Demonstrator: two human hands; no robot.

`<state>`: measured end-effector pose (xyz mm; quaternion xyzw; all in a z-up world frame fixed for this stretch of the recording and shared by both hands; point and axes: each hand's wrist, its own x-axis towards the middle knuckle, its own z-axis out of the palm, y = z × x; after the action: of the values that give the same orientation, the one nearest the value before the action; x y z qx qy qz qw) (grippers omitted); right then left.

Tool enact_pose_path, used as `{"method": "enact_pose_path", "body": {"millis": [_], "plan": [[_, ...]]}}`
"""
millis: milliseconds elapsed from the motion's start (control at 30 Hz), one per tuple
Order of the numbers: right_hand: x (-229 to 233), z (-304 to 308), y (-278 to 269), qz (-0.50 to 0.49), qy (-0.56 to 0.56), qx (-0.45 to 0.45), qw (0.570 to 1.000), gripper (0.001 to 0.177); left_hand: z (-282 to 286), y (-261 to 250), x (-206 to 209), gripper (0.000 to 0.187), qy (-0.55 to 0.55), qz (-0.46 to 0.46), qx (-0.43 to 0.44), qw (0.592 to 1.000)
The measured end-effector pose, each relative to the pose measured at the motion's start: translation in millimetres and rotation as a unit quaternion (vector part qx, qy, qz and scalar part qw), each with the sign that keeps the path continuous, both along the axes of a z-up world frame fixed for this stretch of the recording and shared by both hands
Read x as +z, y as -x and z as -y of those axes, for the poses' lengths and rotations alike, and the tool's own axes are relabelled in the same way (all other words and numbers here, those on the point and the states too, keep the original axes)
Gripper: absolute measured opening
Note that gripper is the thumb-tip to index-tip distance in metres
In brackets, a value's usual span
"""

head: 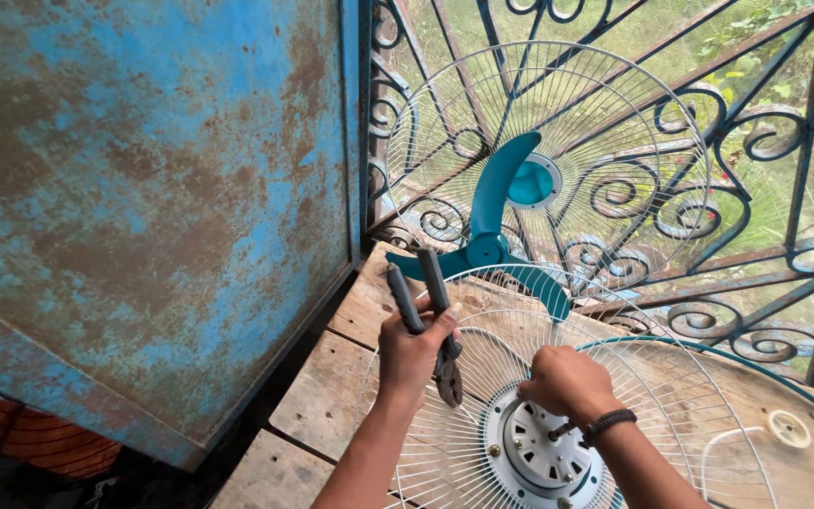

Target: The person uses pliers to tighten screws on the central hub of a disassembled fan cage. They then use their hands to adjust the hub and place a small plastic cap over the center.

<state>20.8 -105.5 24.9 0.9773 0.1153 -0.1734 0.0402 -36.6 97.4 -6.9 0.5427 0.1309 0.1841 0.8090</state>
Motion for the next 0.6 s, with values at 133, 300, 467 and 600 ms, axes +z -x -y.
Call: {"method": "enact_pose_path", "body": {"millis": [133, 300, 467, 600], "plan": [[-6, 2, -4, -0.011, -0.003, -0.016, 1.0, 0.028, 3, 2, 0, 0.027, 0.014, -0.017, 0.003, 1.0], [-8, 2, -7, -0.011, -0.012, -0.039, 0.999, 0.03, 5, 3, 6, 0.025, -0.007, -0.047, -0.021, 0.999], [-9, 2, -10, -0.003, -0.01, -0.032, 0.999, 0.032, 8, 0, 13, 0.023, -0.036, -0.056, -0.041, 0.997], [-14, -4, -11, 0.015, 0.003, -0.011, 1.0, 0.028, 10, -3, 15, 0.021, -0.083, -0.046, -0.037, 0.995]]}}
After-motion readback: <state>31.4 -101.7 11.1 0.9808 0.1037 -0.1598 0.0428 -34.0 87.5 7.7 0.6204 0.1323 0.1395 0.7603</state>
